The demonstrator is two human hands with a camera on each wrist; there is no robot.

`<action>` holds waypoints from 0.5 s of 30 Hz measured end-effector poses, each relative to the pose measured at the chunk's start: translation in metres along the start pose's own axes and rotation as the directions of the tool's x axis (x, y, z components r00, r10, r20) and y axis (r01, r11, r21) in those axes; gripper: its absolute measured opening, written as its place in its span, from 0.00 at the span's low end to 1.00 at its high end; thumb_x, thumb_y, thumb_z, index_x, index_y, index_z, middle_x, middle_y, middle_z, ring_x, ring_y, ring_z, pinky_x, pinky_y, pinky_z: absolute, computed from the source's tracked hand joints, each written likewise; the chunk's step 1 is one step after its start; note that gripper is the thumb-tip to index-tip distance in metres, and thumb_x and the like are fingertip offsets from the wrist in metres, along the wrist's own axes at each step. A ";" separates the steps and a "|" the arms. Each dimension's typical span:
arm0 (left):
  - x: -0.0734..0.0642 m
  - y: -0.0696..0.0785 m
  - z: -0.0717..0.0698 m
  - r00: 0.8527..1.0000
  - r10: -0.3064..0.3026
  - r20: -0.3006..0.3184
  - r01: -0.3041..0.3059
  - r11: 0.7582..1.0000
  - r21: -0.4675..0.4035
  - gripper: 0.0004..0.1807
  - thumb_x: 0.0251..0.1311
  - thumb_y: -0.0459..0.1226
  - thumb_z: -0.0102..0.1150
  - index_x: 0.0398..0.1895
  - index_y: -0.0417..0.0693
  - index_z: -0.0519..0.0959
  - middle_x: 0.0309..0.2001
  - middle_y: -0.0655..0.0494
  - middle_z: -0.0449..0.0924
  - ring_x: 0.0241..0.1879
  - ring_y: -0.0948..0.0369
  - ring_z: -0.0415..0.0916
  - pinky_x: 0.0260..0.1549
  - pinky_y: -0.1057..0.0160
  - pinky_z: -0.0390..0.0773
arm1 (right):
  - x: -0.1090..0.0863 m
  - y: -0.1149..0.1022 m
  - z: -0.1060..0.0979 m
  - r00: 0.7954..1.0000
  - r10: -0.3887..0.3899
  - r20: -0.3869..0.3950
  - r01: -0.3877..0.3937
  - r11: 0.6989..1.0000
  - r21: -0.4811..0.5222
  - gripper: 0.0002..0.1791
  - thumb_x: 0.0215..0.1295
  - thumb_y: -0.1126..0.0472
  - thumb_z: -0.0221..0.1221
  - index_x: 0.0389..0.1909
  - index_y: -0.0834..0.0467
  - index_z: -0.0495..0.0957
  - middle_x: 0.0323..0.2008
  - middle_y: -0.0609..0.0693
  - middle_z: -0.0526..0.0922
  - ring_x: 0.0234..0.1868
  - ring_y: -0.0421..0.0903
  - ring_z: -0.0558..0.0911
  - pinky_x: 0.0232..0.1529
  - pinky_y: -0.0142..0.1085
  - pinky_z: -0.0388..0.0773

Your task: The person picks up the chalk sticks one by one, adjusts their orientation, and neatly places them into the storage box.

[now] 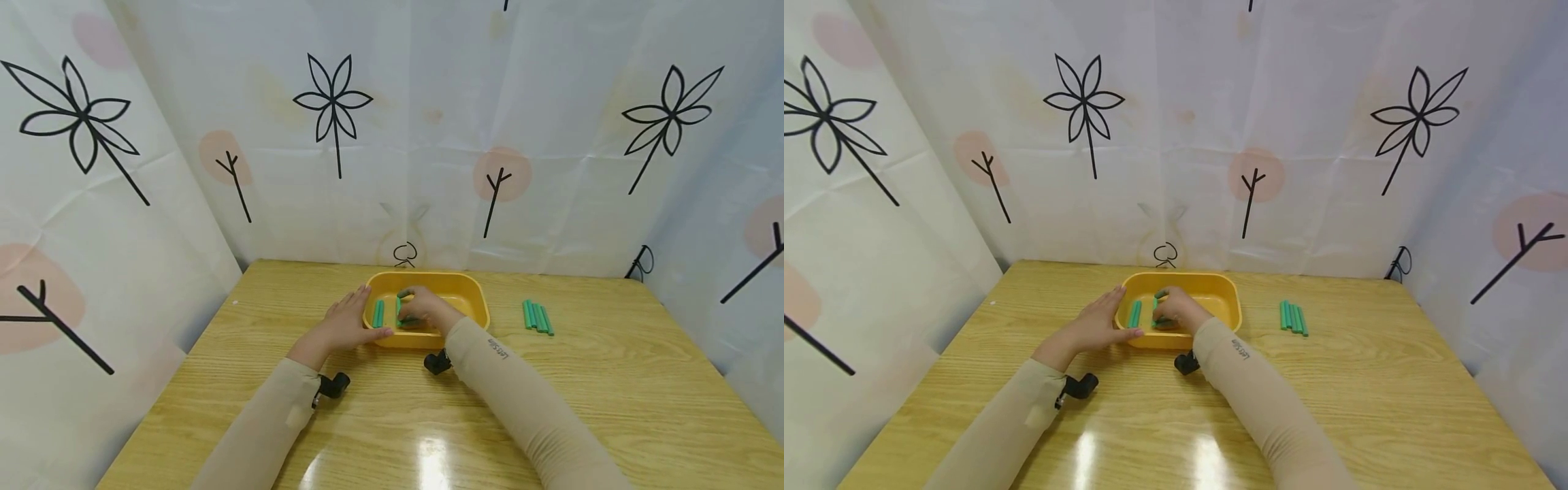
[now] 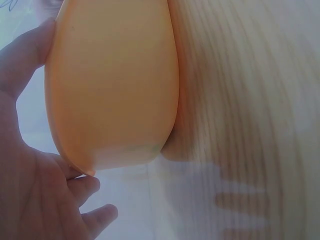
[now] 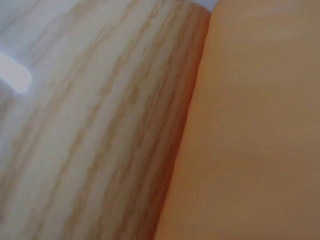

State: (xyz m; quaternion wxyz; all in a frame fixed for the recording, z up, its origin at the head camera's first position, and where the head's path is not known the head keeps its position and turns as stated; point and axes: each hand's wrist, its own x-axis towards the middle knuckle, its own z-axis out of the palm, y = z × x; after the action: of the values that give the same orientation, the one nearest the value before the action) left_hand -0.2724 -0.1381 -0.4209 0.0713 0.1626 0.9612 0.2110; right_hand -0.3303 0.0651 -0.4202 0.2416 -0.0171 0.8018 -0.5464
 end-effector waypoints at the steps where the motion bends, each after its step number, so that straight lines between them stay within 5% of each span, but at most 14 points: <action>1: 0.000 0.000 0.000 1.000 -0.003 0.002 0.003 1.000 0.001 0.63 0.56 0.74 0.52 0.82 0.46 0.39 0.81 0.48 0.37 0.79 0.44 0.37 0.71 0.36 0.42 | 0.000 0.000 0.000 1.000 -0.003 -0.001 0.003 1.000 -0.012 0.35 0.62 0.76 0.62 0.70 0.63 0.66 0.41 0.61 0.79 0.29 0.48 0.82 0.39 0.40 0.84; 8: -0.001 0.000 -0.001 1.000 0.008 -0.010 -0.008 1.000 0.002 0.64 0.56 0.74 0.52 0.81 0.44 0.41 0.81 0.46 0.39 0.78 0.43 0.38 0.71 0.35 0.43 | -0.001 0.001 0.001 1.000 0.000 -0.017 0.000 1.000 -0.016 0.33 0.63 0.75 0.63 0.69 0.62 0.68 0.51 0.64 0.76 0.31 0.49 0.82 0.42 0.43 0.84; 15: -0.002 0.001 -0.001 1.000 0.003 -0.011 -0.003 1.000 0.005 0.63 0.56 0.73 0.52 0.81 0.44 0.41 0.81 0.46 0.39 0.78 0.43 0.39 0.72 0.37 0.43 | -0.009 -0.002 -0.002 1.000 -0.017 -0.014 0.016 0.999 -0.048 0.32 0.63 0.74 0.63 0.69 0.62 0.68 0.47 0.63 0.79 0.32 0.49 0.83 0.42 0.42 0.84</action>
State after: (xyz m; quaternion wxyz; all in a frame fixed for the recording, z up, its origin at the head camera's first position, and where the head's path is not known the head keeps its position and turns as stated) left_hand -0.2708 -0.1383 -0.4197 0.0653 0.1633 0.9619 0.2096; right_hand -0.3238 0.0688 -0.4149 0.2308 -0.0255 0.8161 -0.5292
